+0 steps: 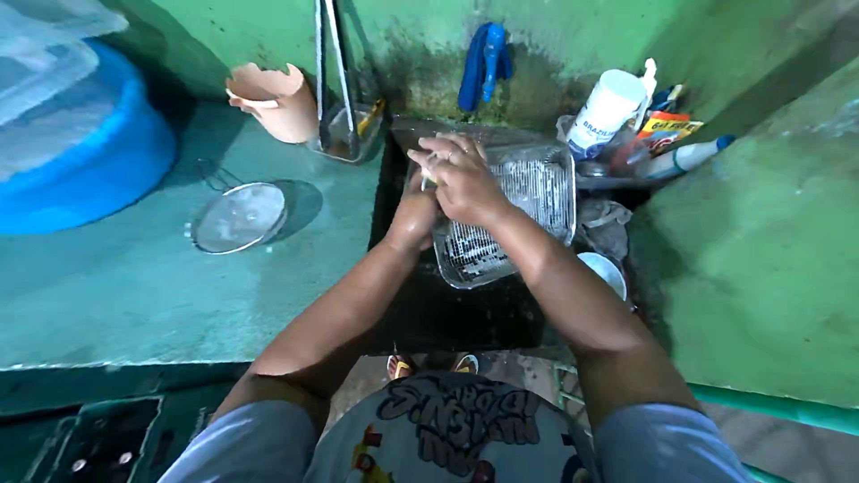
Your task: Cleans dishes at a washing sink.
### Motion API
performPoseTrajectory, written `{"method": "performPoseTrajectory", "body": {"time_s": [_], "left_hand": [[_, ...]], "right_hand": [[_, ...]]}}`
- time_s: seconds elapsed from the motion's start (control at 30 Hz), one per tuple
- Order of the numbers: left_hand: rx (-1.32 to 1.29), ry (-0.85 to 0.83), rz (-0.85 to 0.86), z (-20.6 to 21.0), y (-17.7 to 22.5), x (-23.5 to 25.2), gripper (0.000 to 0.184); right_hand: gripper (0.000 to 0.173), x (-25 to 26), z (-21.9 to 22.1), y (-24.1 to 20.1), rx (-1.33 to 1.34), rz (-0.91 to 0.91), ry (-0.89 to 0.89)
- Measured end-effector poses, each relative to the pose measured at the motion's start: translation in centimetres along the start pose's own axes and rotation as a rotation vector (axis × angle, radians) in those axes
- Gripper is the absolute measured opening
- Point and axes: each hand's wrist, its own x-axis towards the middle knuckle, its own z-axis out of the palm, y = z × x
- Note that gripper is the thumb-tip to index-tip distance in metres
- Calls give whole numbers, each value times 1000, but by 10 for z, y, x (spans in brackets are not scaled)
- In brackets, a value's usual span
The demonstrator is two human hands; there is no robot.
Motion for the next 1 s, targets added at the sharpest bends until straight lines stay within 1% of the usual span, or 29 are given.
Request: {"method": "performPoseTrajectory", "body": {"time_s": [0.03,0.07,0.1,0.13,0.2,0.3,0.33,0.37,0.4,0.43,0.47,0.53,0.57,0.63,0.67,0.73,0.77,0.8,0.83,0.87,0.9,0.93,0.97,1.0], "left_hand": [[22,16,-19,-4,2,-1,48],[28,27,-34,-9,3,-2,52],[33,28,-35,-14,6,-2,54],[32,33,-21,-19,8,-2,52],[38,34,34,-32,15,-4,51],[36,28,137,-49,28,-7,50],[24,13,170,-53,30,-8,50],[9,-5,209,-56,28,-7,50],[-2,-22,250,-56,26,-6,51],[-9,-46,291,-56,21,-3,49],[-16,-68,320,-56,17,1,46],[25,-97,347,-61,12,8,39],[84,-123,354,-67,12,10,42],[225,-187,336,-82,22,14,55],[326,-210,329,-87,31,17,63],[604,-248,332,-84,53,23,74],[738,-267,360,-75,62,28,77],[849,-280,394,-62,67,33,79],[911,-284,418,-48,70,38,77],[930,-262,448,-36,71,42,69],[913,-207,486,-27,72,46,58],[872,-134,531,-24,70,52,48],[840,-67,577,-25,67,56,42],[808,-19,602,-28,66,58,40]], "right_hand": [[47,5,7,3,-106,-47,-62],[46,8,9,7,-190,-53,-97],[41,11,7,11,-249,-29,-90],[36,14,2,14,-284,32,-72],[33,13,-11,26,-319,208,-4],[35,5,-34,66,-316,457,214],[38,2,-43,78,-263,608,231],[42,1,-49,88,-141,795,236],[45,0,-51,96,9,944,250],[44,-1,-50,104,134,1034,275],[40,-2,-49,107,209,1076,308],[32,-3,-52,104,261,1057,371],[31,-2,-56,102,257,1013,404],[30,0,-68,96,144,868,446],[31,4,-77,88,55,792,425],[34,16,-88,63,-138,630,313],[33,23,-83,48,-229,525,274],[31,29,-73,35,-295,386,292],[27,36,-59,24,-322,237,350],[26,43,-47,15,-319,114,406],[27,49,-39,8,-312,43,432],[28,54,-37,5,-318,21,434],[28,56,-41,6,-348,47,418],[29,55,-48,10,-379,121,375]]}}
